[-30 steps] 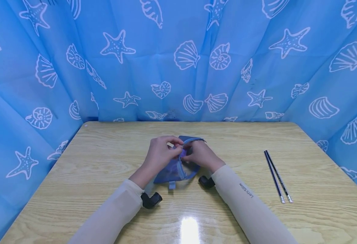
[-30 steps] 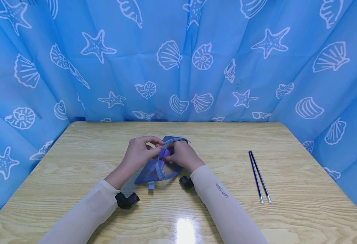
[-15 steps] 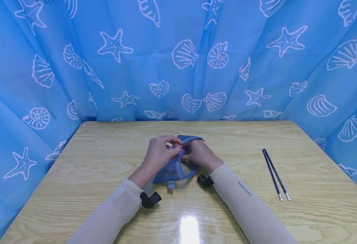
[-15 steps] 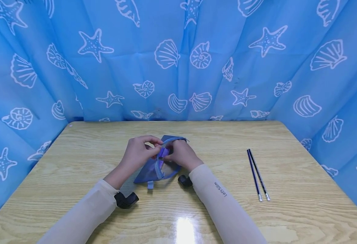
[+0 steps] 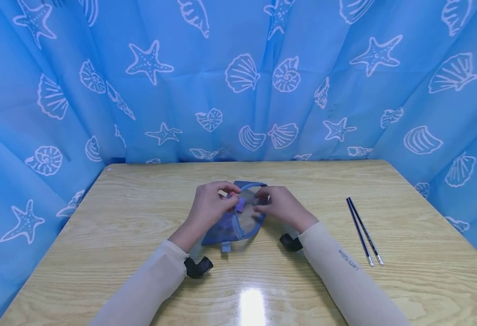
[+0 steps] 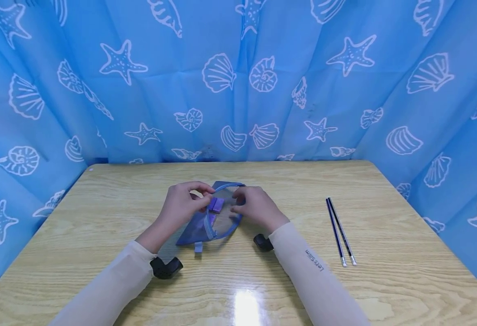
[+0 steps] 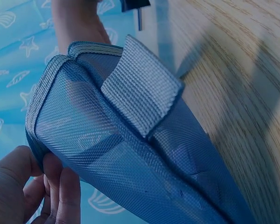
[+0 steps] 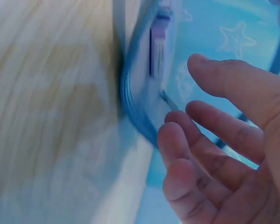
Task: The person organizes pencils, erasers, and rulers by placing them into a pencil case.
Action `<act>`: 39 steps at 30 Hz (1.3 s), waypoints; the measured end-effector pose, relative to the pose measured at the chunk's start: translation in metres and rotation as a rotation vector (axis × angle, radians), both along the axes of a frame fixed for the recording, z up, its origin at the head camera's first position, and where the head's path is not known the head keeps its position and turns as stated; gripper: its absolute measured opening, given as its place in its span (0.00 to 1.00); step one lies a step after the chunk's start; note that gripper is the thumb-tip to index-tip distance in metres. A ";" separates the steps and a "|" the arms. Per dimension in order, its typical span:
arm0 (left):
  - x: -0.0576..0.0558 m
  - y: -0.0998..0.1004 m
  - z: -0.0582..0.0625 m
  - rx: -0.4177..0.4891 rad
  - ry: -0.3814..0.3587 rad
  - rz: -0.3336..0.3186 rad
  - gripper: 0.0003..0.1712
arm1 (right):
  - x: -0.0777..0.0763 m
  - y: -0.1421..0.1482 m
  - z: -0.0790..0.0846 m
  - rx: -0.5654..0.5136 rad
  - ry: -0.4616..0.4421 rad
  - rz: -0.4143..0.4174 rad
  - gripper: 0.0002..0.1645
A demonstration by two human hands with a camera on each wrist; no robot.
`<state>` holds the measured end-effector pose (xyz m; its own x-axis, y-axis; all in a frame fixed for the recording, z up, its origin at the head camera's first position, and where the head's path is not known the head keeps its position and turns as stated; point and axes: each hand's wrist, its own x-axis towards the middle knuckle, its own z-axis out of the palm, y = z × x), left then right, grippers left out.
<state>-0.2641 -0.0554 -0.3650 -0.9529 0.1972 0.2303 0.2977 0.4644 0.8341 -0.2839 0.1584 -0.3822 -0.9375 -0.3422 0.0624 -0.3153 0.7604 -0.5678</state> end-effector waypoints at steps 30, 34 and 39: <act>-0.001 0.000 -0.001 0.027 -0.006 0.016 0.07 | 0.034 0.166 0.030 0.208 -0.057 -0.326 0.20; -0.001 0.000 0.000 0.030 -0.011 0.013 0.07 | 0.036 0.174 0.031 0.250 -0.095 -0.370 0.19; -0.001 -0.001 0.000 0.027 -0.014 0.001 0.07 | 0.040 0.181 0.028 0.295 -0.162 -0.393 0.16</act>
<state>-0.2649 -0.0562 -0.3652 -0.9563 0.1900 0.2223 0.2855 0.4420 0.8504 -0.2438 0.3391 -0.3545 -0.9885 0.0567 -0.1402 0.1006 0.9387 -0.3296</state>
